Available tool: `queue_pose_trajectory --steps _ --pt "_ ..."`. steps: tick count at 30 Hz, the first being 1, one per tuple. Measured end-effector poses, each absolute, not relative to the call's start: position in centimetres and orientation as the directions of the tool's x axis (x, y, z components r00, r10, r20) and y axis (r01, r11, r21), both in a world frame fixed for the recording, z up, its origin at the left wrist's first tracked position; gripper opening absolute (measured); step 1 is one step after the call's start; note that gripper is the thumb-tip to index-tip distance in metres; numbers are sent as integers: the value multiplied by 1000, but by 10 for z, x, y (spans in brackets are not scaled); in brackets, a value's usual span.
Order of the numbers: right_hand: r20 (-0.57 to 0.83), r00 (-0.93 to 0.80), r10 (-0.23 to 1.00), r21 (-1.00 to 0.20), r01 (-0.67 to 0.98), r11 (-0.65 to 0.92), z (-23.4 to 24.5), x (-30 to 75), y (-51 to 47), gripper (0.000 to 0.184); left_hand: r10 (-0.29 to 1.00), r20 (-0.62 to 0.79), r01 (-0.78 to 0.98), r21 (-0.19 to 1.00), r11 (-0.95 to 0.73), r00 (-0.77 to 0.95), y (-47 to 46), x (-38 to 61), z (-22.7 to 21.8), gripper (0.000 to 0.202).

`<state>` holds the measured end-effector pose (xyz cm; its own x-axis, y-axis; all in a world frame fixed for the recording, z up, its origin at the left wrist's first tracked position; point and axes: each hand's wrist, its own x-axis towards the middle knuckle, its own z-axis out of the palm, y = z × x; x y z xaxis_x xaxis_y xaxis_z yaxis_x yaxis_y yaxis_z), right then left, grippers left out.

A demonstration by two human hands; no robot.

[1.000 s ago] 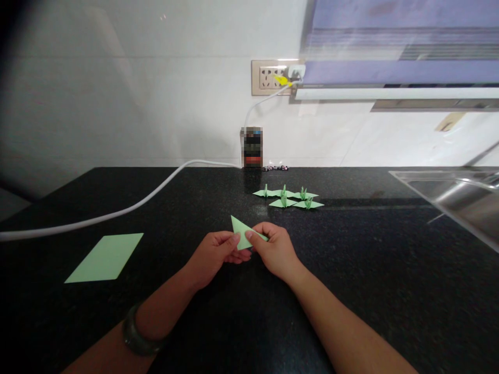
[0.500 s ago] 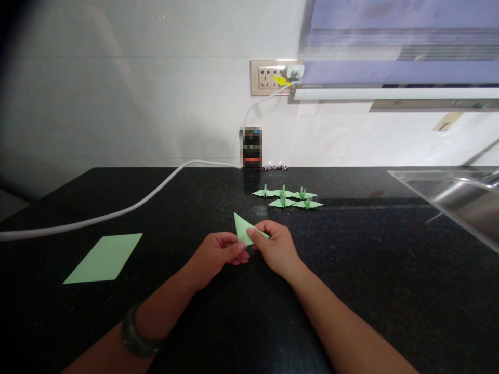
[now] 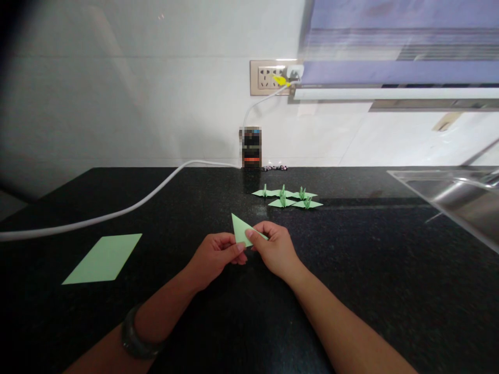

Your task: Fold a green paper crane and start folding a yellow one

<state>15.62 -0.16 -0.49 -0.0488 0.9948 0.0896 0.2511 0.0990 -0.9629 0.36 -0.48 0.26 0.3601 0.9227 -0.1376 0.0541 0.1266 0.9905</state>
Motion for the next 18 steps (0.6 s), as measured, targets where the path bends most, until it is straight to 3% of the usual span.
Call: queue_pose_trajectory --steps 5,11,18 --pt "82 -41 996 -978 187 88 -3 156 -2 21 912 -134 65 991 118 388 -3 2 2 19" --pt "0 -138 990 -973 -228 -32 -5 146 -5 24 964 -41 -23 999 49 264 -4 2 -1 19" --pt "-15 -148 989 -960 -274 -55 -10 137 -10 18 961 -9 -73 997 30 276 -6 5 0 19"
